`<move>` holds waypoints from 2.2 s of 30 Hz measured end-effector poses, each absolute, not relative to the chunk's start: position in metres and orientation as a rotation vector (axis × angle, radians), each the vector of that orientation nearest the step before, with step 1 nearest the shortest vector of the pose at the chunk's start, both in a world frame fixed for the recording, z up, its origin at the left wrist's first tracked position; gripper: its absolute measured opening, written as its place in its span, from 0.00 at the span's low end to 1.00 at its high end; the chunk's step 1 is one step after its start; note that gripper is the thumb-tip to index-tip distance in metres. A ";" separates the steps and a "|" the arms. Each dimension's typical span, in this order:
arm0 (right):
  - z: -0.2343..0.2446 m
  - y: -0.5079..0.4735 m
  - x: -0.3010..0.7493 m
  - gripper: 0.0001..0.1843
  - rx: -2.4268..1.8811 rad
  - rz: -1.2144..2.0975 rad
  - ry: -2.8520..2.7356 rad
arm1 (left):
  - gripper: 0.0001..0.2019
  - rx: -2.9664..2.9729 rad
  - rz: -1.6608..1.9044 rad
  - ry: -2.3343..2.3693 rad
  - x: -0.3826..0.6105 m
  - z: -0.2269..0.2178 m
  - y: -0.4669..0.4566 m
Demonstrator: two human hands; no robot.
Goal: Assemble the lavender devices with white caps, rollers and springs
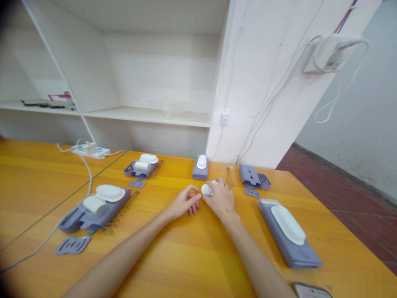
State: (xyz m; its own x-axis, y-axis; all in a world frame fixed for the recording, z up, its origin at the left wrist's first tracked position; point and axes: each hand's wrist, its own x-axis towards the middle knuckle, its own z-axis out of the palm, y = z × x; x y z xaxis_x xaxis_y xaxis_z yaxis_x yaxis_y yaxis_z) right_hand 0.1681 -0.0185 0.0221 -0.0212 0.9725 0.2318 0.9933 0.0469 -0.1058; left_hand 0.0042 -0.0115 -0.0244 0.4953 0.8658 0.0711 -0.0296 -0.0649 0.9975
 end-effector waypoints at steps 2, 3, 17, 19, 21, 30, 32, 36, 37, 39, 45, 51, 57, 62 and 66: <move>0.018 -0.022 0.164 0.21 -2.088 -0.082 -2.104 | 0.21 1.456 0.870 0.778 0.004 -0.025 -0.011; 0.017 -0.022 0.165 0.21 -2.133 -0.077 -2.094 | 0.21 1.455 0.871 0.781 0.004 -0.025 -0.011; 0.026 0.040 0.261 0.22 -2.405 -0.506 -1.493 | 0.20 1.448 0.863 0.795 0.005 -0.025 -0.011; 0.018 0.050 0.277 0.22 -2.519 -0.436 -1.527 | 0.20 1.449 0.861 0.798 0.005 -0.025 -0.011; 0.010 0.057 0.288 0.23 -2.564 -0.397 -1.574 | 0.20 1.451 0.861 0.799 0.004 -0.026 -0.010; 0.003 0.062 0.287 0.23 -2.456 -0.481 -1.650 | 0.21 1.450 0.860 0.799 0.003 -0.027 -0.011; 0.002 0.064 0.288 0.24 -2.481 -0.503 -1.557 | 0.21 1.446 0.858 0.798 0.004 -0.027 -0.011; -0.001 0.069 0.292 0.24 -2.591 -0.507 -1.431 | 0.22 1.433 0.858 0.810 0.004 -0.027 -0.011; -0.001 0.071 0.292 0.24 -2.605 -0.495 -1.435 | 0.22 1.431 0.858 0.813 0.004 -0.027 -0.011; 0.000 0.073 0.291 0.24 -2.610 -0.483 -1.460 | 0.22 1.433 0.858 0.811 0.004 -0.027 -0.010; 0.003 0.075 0.290 0.28 -2.620 -0.448 -1.474 | 0.21 1.450 0.856 0.809 0.004 -0.027 -0.010; 0.009 0.076 0.290 0.29 -2.643 -0.216 -1.369 | 0.21 1.447 0.861 0.818 0.004 -0.027 -0.010; 0.041 0.047 0.240 0.33 -2.396 -0.360 -1.251 | 0.20 1.430 0.929 0.828 0.005 -0.024 -0.012; 0.058 -0.002 0.163 0.26 -2.178 -0.247 -1.655 | 0.20 1.339 1.308 1.009 0.001 -0.020 -0.008; 0.048 -0.036 0.112 0.24 -2.073 -0.124 -1.942 | 0.24 1.165 1.306 1.005 -0.008 -0.013 0.000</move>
State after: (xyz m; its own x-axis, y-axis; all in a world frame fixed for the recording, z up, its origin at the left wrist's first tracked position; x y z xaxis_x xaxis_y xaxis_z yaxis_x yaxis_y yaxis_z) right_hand 0.1121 -0.0358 0.0476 0.0836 0.9613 0.2627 0.9868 -0.0432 -0.1561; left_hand -0.0075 0.0004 -0.0130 0.0445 0.9953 0.0864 -0.1717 -0.0776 0.9821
